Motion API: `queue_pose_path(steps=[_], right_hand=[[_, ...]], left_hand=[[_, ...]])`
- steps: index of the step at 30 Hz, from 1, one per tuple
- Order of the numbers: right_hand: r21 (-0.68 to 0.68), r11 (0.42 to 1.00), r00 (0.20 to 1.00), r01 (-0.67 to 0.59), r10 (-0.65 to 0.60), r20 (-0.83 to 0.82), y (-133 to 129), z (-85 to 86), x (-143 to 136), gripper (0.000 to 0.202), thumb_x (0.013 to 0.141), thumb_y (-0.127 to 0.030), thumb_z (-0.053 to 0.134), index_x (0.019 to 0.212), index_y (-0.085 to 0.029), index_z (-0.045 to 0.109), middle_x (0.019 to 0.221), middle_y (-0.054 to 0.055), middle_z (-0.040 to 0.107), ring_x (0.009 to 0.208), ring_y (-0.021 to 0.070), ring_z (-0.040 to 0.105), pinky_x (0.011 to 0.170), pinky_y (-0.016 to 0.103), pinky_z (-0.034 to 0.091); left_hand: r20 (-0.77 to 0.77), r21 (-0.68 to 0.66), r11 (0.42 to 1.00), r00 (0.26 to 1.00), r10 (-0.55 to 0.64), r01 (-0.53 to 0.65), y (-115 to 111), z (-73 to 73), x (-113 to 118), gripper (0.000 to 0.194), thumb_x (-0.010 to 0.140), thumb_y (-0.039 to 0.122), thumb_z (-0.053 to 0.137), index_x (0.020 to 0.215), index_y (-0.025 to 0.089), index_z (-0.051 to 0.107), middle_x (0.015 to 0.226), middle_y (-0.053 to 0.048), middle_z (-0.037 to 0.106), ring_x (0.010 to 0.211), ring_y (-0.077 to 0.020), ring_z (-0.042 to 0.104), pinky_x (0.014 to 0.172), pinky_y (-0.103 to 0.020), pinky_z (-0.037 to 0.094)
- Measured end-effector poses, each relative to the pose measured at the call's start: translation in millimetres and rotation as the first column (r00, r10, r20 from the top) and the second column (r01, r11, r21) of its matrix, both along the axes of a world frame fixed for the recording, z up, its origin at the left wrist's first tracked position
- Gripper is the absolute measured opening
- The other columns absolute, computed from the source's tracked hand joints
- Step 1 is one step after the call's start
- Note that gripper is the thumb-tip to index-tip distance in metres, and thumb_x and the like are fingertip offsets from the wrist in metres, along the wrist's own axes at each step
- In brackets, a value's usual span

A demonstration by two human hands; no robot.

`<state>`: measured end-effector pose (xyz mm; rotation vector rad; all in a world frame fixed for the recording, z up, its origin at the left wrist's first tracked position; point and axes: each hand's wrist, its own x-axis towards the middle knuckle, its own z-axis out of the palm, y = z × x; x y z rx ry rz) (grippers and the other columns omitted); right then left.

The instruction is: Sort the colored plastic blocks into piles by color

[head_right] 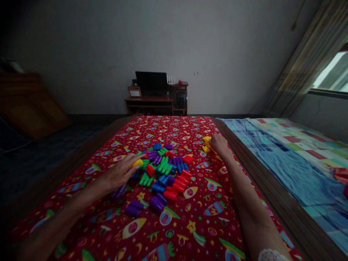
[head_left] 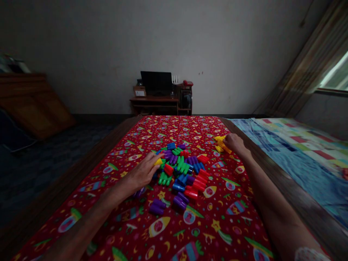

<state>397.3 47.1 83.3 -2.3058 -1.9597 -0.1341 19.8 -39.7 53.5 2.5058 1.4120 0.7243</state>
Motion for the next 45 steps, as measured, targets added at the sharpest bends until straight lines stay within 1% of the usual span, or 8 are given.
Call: queue_pose_path(steps=[3,7,14,20,27,35,41,45], right_hand=[[0.054,0.997,0.999,0.052,-0.052,-0.012,1,0.5,1,0.030,0.086,-0.018,0.044,0.094,-0.010,0.071,0.096,0.018,0.069,0.079,0.0216,0.063,0.062,0.027,0.036],[0.211,0.932,0.936,-0.294,0.325,-0.135,-15,19.4,-36,0.033,0.093,-0.021,0.041,0.080,-0.009,0.070,0.077,0.013,0.068,0.067,0.0158,0.058,0.060,0.025,0.034],[0.278,0.345,0.228,-0.896,0.897,-0.379,-79,9.7,-136,0.023,0.095,-0.028,0.049,0.106,-0.016,0.066,0.095,0.006,0.069,0.075,0.0117,0.058,0.066,0.021,0.039],[0.236,0.636,0.589,-0.735,0.771,-0.242,-54,9.4,-108,0.022,0.094,-0.026,0.049,0.100,-0.016,0.068,0.082,0.005,0.069,0.067,0.0126,0.057,0.062,0.023,0.037],[0.185,0.978,0.992,-0.092,0.107,-0.070,-2,-1.0,-8,0.028,0.092,-0.021,0.044,0.099,-0.008,0.068,0.105,0.020,0.067,0.096,0.0268,0.062,0.078,0.032,0.043],[0.239,0.931,0.950,-0.276,0.302,-0.079,-6,-8.5,-37,0.030,0.095,-0.023,0.041,0.103,-0.013,0.069,0.104,0.016,0.068,0.095,0.0214,0.062,0.080,0.029,0.043],[0.295,0.710,0.597,-0.639,0.700,-0.392,-1,-49.3,-82,0.044,0.098,-0.041,0.035,0.119,-0.015,0.064,0.113,0.014,0.068,0.103,0.0207,0.062,0.092,0.034,0.045],[0.333,0.727,0.502,-0.600,0.667,-0.551,-3,-72.4,-95,0.064,0.097,-0.058,0.023,0.133,-0.016,0.054,0.135,0.016,0.056,0.128,0.0243,0.049,0.108,0.044,0.035]], left_hand=[[0.094,-0.063,0.997,0.995,0.045,-0.039,-3,4.8,5,0.039,0.084,0.031,0.045,0.120,0.018,0.055,0.100,-0.008,0.066,0.095,-0.0229,0.064,0.086,-0.036,0.052],[0.393,-0.285,0.957,0.905,0.165,-0.051,-9,9.4,15,0.030,0.075,0.040,0.062,0.097,0.021,0.054,0.081,0.001,0.066,0.068,-0.0184,0.066,0.063,-0.030,0.054],[0.517,-0.403,0.915,0.830,0.209,0.020,-15,1.0,29,0.040,0.068,0.053,0.069,0.086,0.020,0.054,0.073,0.002,0.066,0.060,-0.0163,0.064,0.051,-0.026,0.050],[0.459,-0.244,0.970,0.883,0.100,0.017,-12,2.6,23,0.040,0.080,0.053,0.060,0.103,0.020,0.059,0.103,-0.007,0.071,0.092,-0.0237,0.068,0.082,-0.038,0.056],[0.150,0.026,0.996,0.986,0.076,-0.080,-1,12.2,-1,0.028,0.089,0.038,0.044,0.093,0.021,0.066,0.101,-0.006,0.072,0.096,-0.0218,0.066,0.090,-0.035,0.052],[-0.008,0.079,0.997,1.000,0.024,-0.023,7,-12.4,-1,0.042,0.092,0.048,0.041,0.111,0.020,0.065,0.126,-0.011,0.063,0.121,-0.0252,0.055,0.108,-0.043,0.041],[0.038,0.093,0.973,0.978,0.207,-0.209,24,-40.1,-27,0.055,0.096,0.046,0.025,0.133,0.015,0.050,0.144,-0.014,0.048,0.139,-0.0252,0.036,0.116,-0.051,0.026],[0.142,-0.059,0.964,0.954,0.264,-0.258,34,-63.1,-38,0.065,0.096,0.048,0.014,0.140,0.009,0.040,0.147,-0.017,0.044,0.139,-0.0238,0.036,0.116,-0.048,0.027]])
